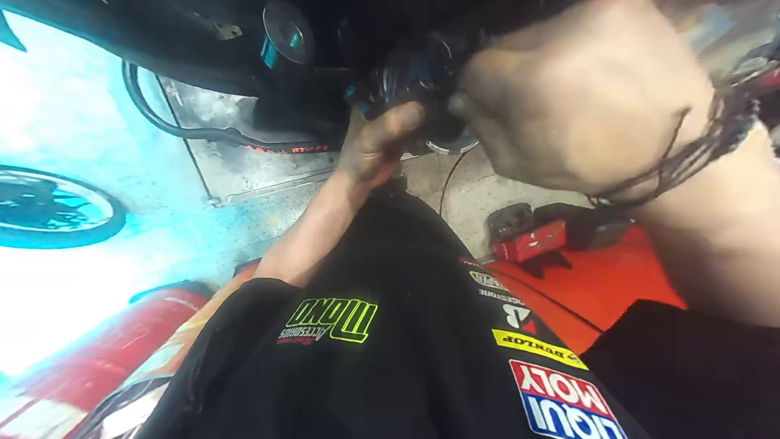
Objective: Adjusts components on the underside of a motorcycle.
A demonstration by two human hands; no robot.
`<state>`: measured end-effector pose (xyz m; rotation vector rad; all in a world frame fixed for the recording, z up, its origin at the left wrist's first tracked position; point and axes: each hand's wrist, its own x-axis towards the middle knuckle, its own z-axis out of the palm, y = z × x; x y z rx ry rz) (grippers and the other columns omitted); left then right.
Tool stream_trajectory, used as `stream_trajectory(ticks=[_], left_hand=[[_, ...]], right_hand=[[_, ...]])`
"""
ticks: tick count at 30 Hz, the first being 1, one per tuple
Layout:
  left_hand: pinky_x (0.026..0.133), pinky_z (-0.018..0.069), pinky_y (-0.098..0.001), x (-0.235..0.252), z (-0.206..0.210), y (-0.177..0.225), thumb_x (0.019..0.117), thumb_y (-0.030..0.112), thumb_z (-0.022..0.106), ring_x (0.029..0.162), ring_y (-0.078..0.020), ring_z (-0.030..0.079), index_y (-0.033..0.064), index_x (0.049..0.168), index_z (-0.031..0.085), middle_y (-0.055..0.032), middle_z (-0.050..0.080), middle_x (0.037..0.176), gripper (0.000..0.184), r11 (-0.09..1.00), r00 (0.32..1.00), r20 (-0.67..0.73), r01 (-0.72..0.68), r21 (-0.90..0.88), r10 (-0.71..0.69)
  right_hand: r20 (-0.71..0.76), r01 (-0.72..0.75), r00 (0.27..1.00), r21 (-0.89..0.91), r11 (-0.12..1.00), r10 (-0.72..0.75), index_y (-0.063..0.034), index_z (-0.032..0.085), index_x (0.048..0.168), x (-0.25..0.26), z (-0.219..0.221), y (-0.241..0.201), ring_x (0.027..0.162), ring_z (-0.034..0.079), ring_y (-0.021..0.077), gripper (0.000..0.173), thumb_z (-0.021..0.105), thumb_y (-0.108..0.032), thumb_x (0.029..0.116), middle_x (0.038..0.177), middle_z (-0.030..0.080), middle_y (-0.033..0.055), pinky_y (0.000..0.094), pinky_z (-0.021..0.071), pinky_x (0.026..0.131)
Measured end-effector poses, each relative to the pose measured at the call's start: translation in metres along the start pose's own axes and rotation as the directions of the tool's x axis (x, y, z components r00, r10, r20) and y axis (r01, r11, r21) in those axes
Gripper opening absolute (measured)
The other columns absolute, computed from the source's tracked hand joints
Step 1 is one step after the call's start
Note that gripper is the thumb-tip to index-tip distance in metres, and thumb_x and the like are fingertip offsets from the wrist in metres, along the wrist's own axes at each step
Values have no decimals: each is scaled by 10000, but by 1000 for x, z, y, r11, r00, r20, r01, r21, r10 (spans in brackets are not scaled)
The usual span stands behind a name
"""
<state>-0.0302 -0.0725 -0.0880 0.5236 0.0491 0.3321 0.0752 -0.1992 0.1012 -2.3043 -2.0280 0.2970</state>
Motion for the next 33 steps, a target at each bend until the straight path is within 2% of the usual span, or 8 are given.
stream_trajectory(ticks=[5,9,11,15,19,23,30,33], left_hand=[[801,594,-411,0,1,0,803,198,828,875,-224,686,-4,1114,587,-146,692,977,442,998,1000,-4,-3,-62,3],[712,579,-349,2,15,11,851,215,775,809,-191,664,5,1057,619,-135,685,941,334,997,1000,-9,28,-75,-29],[706,584,-344,5,26,21,888,226,747,805,-193,658,13,1071,605,-134,672,950,315,994,998,5,56,-99,-56],[738,605,-315,4,39,39,966,236,636,843,-197,686,16,1142,579,-164,672,1029,287,979,995,-3,96,-182,-98],[727,619,-334,3,44,45,1009,238,563,868,-237,700,18,1215,528,-206,653,1105,304,964,991,-42,111,-241,-125],[730,628,-378,6,49,54,1036,265,522,896,-276,700,36,1225,507,-210,634,1093,297,950,991,-62,97,-296,-121],[749,624,-366,9,56,60,1051,275,502,863,-260,702,53,1235,508,-197,648,1055,288,944,985,-96,105,-314,-142],[757,623,-368,9,58,58,1057,260,496,863,-261,698,51,1228,513,-197,647,1042,270,948,986,-112,80,-307,-120]], right_hand=[[26,-176,984,120,977,174,-82,608,839,7,4,-6,671,603,286,444,381,-371,1090,715,573,92,522,426,568],[-98,-205,971,119,971,217,-102,666,921,9,4,-4,731,642,288,489,380,-460,1091,788,640,104,546,444,604],[-221,-186,951,145,972,215,-126,714,977,8,0,2,714,649,244,470,456,-509,1068,797,669,83,515,465,612],[-313,-64,930,379,923,193,-199,746,1114,7,3,20,942,699,41,337,621,-490,1002,1023,742,-45,354,595,854],[-306,-87,908,531,843,286,-194,753,988,17,8,19,783,680,9,263,651,-436,998,864,715,-77,299,589,698],[-272,-129,927,417,900,259,-167,714,922,32,0,8,674,626,57,318,570,-429,1032,761,645,-39,342,519,589],[-277,-53,943,426,903,186,-151,692,851,50,-13,5,626,587,-17,295,556,-342,1029,707,608,-75,233,493,549],[-254,-95,946,376,922,201,-158,693,856,50,-13,9,648,589,41,328,534,-387,1031,723,605,-46,319,478,568]])
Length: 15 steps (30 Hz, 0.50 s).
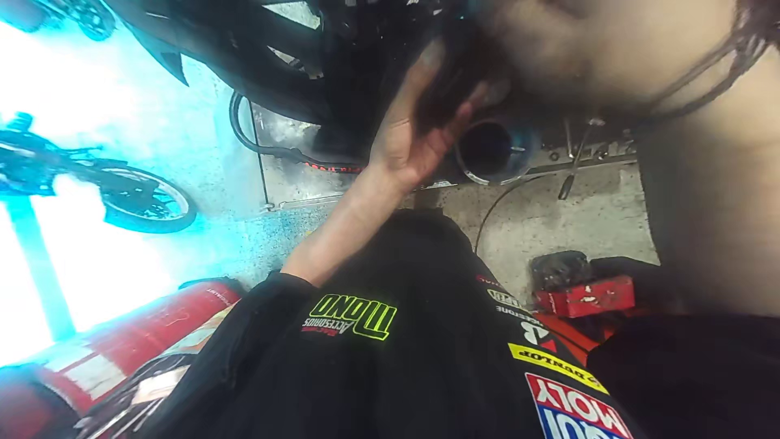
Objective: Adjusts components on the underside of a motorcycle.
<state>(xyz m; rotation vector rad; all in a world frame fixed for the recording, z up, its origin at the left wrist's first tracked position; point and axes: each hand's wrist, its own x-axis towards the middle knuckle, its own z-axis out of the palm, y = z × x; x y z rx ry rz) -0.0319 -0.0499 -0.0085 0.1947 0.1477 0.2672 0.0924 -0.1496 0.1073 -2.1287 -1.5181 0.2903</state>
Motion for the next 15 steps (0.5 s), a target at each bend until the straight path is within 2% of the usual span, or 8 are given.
stream_trajectory(ticks=[2,4,7,9,12,15], left_hand=[[764,623,-366,1,-2,-3,1054,262,500,861,-256,700,46,1216,525,-195,654,1032,271,1000,1000,13,-18,6,18],[763,617,-358,2,-4,-6,1051,266,501,858,-241,692,52,1192,539,-175,653,1013,258,999,999,34,-31,12,30],[753,619,-356,2,-3,-11,1046,262,514,854,-236,692,59,1190,543,-163,654,1014,251,998,998,21,-56,-3,56],[748,618,-350,3,-2,-11,1046,272,514,858,-230,694,61,1188,549,-156,657,1016,257,997,997,20,-74,16,74],[713,615,-338,4,2,-6,1052,320,506,833,-213,686,67,1202,553,-148,654,1021,297,996,997,19,-70,48,69],[726,613,-331,3,7,-2,1059,331,497,845,-209,685,70,1218,547,-149,650,1042,310,997,997,10,-72,35,72]], right_hand=[[10,-15,1000,-23,1000,15,-158,697,895,0,2,5,670,608,103,363,507,-433,1037,748,619,-10,403,481,583],[14,-6,1000,-8,1000,6,-159,695,946,0,5,10,684,618,114,371,480,-444,1048,769,629,-5,423,491,601],[4,57,998,51,997,-57,-154,712,1065,1,8,16,774,663,83,359,477,-425,1064,874,689,-2,387,550,696],[-11,123,992,63,990,-123,-145,709,1125,4,8,18,827,667,44,356,465,-399,1077,942,703,-8,321,569,754],[-40,198,980,36,979,-197,-105,695,1136,9,10,19,880,655,54,334,455,-332,1084,980,697,17,294,550,812],[-55,216,975,-11,976,-216,-70,689,1141,14,11,16,897,662,102,331,453,-290,1066,992,703,67,326,538,824]])
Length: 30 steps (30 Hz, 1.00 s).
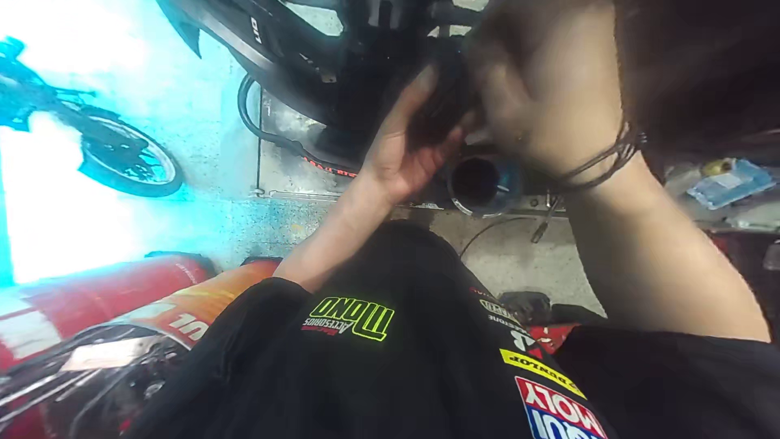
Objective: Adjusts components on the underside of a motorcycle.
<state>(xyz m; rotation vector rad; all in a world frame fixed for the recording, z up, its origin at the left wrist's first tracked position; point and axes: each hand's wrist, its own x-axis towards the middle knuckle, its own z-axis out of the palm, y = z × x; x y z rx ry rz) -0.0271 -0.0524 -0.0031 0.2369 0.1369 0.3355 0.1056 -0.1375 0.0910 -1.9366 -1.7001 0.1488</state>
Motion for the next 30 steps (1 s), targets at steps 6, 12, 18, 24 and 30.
stream_trajectory(ticks=[6,12,18,24,30], left_hand=[[768,617,-343,1,6,-1,1058,344,508,867,-218,687,78,1236,558,-151,650,1046,324,1000,998,-60,-22,8,22],[813,617,-383,-1,14,-1,1057,367,497,938,-222,699,92,1250,582,-133,676,1080,346,998,993,-110,-26,57,33],[799,615,-370,1,12,-4,1057,362,506,906,-216,692,84,1243,570,-134,662,1052,340,998,996,-81,-40,49,44],[877,608,-381,3,4,-5,1057,334,525,1003,-249,694,73,1296,552,-165,659,1149,355,999,998,-39,-40,4,40],[807,620,-345,3,4,-11,1063,303,511,905,-223,701,72,1248,560,-154,666,1078,300,997,994,-80,-74,12,75]], right_hand=[[-23,34,999,107,994,-32,-86,665,1189,2,-3,12,920,672,49,323,542,-350,1050,1047,700,33,257,575,836],[-74,19,997,113,993,-11,-9,589,1352,-18,14,11,1176,588,253,739,745,-524,845,1310,565,215,390,509,1001],[-268,125,958,78,989,-100,24,648,1292,-29,38,16,1200,559,303,582,741,-392,896,1306,552,265,390,472,1025],[-288,127,957,360,924,-19,7,662,1270,-24,33,25,1105,644,178,379,584,-270,1023,1232,644,153,347,568,946],[-260,42,959,510,859,108,-8,676,1140,-13,30,19,853,685,83,197,563,-132,1036,1008,705,42,273,602,728]])
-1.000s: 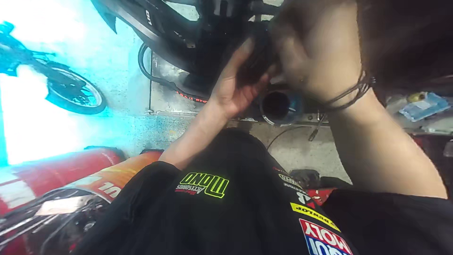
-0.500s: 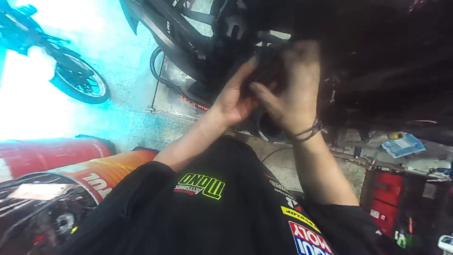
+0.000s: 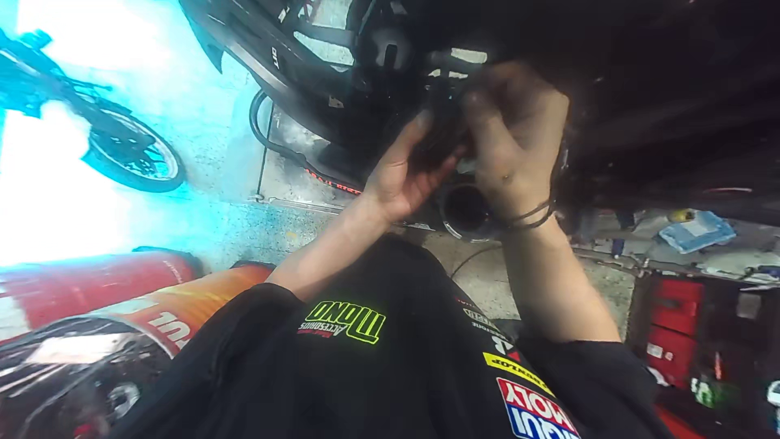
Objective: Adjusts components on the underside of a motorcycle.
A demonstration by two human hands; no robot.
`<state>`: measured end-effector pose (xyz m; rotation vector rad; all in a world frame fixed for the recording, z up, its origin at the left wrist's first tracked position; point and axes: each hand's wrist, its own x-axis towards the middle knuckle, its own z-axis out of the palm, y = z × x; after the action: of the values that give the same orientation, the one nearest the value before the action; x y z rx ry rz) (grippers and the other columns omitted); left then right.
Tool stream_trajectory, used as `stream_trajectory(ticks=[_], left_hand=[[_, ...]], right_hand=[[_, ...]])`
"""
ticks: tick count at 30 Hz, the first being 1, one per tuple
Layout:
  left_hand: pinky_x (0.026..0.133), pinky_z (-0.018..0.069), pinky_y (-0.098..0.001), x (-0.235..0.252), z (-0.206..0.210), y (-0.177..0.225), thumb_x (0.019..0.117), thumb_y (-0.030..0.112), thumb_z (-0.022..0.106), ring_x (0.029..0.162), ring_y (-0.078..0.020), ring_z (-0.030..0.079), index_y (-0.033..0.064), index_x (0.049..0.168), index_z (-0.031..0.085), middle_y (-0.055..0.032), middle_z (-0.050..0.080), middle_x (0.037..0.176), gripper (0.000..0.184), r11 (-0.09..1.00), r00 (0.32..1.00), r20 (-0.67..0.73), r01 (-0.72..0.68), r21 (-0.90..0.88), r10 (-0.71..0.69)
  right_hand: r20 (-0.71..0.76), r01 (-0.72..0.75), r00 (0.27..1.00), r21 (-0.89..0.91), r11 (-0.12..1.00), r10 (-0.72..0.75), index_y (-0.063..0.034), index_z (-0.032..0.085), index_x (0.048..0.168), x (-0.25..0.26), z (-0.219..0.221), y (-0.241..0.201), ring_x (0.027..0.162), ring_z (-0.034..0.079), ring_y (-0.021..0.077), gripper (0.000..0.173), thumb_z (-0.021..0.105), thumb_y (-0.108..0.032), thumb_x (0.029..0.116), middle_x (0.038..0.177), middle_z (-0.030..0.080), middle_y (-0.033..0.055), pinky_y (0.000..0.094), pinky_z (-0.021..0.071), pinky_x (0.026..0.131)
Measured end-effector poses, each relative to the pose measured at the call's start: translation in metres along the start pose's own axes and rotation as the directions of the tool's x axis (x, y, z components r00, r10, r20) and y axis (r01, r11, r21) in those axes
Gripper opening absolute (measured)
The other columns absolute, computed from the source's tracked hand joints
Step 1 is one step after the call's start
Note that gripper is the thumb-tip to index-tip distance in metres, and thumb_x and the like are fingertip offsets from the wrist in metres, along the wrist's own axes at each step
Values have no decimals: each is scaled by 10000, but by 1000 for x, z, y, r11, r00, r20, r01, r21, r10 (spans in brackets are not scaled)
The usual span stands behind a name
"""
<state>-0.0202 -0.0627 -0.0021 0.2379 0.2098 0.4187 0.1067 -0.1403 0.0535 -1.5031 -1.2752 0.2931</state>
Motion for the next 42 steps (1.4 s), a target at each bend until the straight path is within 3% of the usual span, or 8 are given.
stream_trajectory(ticks=[5,11,16,26,29,34,37,42], left_hand=[[789,623,-333,2,0,-8,1069,291,500,910,-216,709,69,1229,575,-149,679,1082,284,1000,1000,-19,-18,-13,18],[796,622,-344,6,-1,-11,1058,292,519,906,-222,709,72,1225,573,-154,681,1078,281,999,999,8,-38,-12,38],[769,605,-242,-10,4,-9,1039,401,543,898,-108,699,203,1281,592,-16,689,1112,316,992,999,-40,10,129,-5],[780,617,-287,-5,-5,-9,1023,359,591,903,-155,707,149,1275,580,-79,688,1112,329,996,999,-2,43,83,-43],[828,615,-361,3,-7,-7,1045,272,553,941,-228,699,73,1269,550,-154,666,1122,300,1000,999,29,31,-7,-30],[818,622,-372,5,0,-4,1062,240,519,943,-240,702,85,1264,545,-154,661,1122,256,999,1000,-3,22,-23,-22],[874,608,-398,7,2,-2,1069,244,511,1014,-260,681,80,1314,513,-166,631,1180,296,999,1000,-4,16,-36,-16],[909,598,-417,8,8,3,1072,229,508,1059,-280,677,69,1344,516,-179,626,1223,316,998,1000,-5,19,-59,-20]], right_hand=[[11,35,999,-43,998,-34,17,647,1147,-3,3,3,860,652,74,230,496,-134,1063,1047,667,67,255,573,725],[-31,-5,999,35,999,6,19,667,1140,-2,5,5,869,674,102,212,521,-108,1052,1058,688,76,280,593,721],[-127,55,991,83,995,-44,41,624,1086,-4,15,3,873,649,104,159,518,-69,1040,983,653,66,279,575,771],[-215,97,973,66,993,-80,44,617,1066,-5,17,3,869,646,103,118,548,-39,1018,945,651,51,284,574,780],[-261,93,962,56,994,-75,33,604,1065,0,21,2,849,640,98,115,518,-34,1030,924,638,38,287,572,769],[-334,149,936,88,985,-112,24,580,983,24,0,-11,750,652,173,228,384,-54,1071,828,633,61,393,597,702],[-291,207,940,71,976,-178,12,558,982,21,-13,-29,786,700,223,173,392,-13,1027,833,673,87,438,625,729],[19,237,969,-327,915,-244,51,624,999,-10,-29,-39,847,629,143,193,470,-65,985,917,653,111,328,531,745]])
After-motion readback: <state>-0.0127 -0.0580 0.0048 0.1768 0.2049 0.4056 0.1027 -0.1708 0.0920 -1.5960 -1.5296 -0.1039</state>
